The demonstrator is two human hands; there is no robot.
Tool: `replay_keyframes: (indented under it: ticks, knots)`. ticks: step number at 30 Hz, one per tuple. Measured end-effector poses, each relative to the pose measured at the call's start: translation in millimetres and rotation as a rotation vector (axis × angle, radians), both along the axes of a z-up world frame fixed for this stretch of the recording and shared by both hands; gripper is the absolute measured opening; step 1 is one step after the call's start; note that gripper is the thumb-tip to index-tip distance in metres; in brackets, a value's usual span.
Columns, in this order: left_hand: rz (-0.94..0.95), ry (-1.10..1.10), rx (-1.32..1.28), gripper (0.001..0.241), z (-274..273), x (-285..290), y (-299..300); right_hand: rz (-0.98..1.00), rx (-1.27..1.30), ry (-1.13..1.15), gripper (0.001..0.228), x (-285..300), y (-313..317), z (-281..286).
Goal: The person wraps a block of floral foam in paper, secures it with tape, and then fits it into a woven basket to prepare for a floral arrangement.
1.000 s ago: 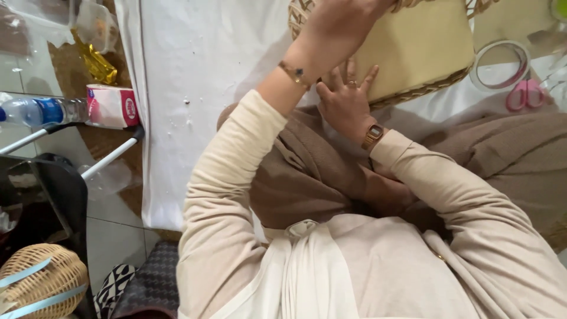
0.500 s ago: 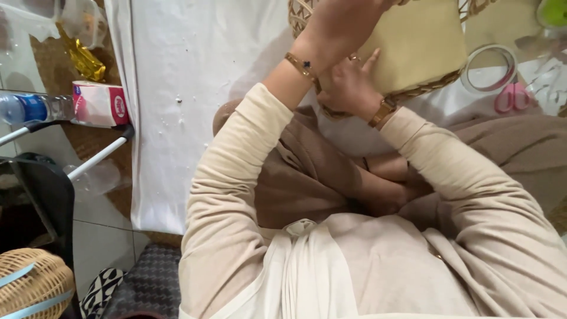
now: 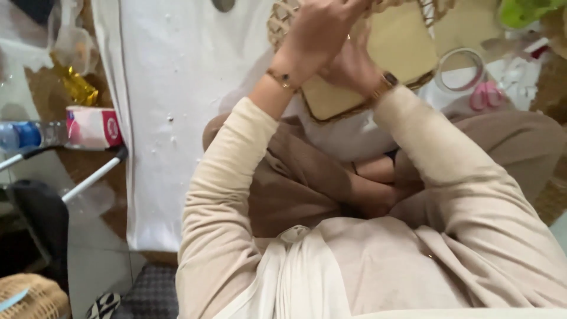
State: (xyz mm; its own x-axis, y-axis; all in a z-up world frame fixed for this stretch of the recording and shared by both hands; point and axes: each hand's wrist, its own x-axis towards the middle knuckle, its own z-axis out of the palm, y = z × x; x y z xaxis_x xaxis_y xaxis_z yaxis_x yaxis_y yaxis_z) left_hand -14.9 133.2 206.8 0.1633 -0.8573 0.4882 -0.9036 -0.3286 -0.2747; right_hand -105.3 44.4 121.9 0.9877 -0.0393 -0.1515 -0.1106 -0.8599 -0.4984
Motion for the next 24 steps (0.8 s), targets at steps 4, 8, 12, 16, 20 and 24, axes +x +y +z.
replay_keyframes:
  ticks: [4,8,12,16,20,24]
  knots:
    - [-0.105,0.262,-0.16,0.033,34.9,-8.5,8.2,-0.067,-0.311,-0.433,0.05,35.4,-24.3,-63.9]
    - [-0.055,0.345,-0.137,0.038,52.7,-18.0,9.0,-0.121,-0.378,-0.37,0.067,42.8,-18.4,-43.1]
    - [-0.024,0.314,-0.186,0.024,45.4,-19.2,2.7,-0.173,-0.295,-0.476,0.062,29.4,-7.1,-29.2]
    - [-0.082,0.375,-0.147,0.031,50.4,-12.9,8.3,-0.2,-0.23,-0.193,0.073,23.1,-12.9,-15.6]
    - [-0.124,0.461,-0.142,0.03,61.2,-18.4,12.8,-0.112,-0.171,-0.357,0.069,-8.5,-64.2,-31.6]
    - [-0.15,0.464,-0.163,0.028,60.6,-14.2,12.8,-0.087,-0.257,-0.274,0.067,-5.5,-74.6,-33.4]
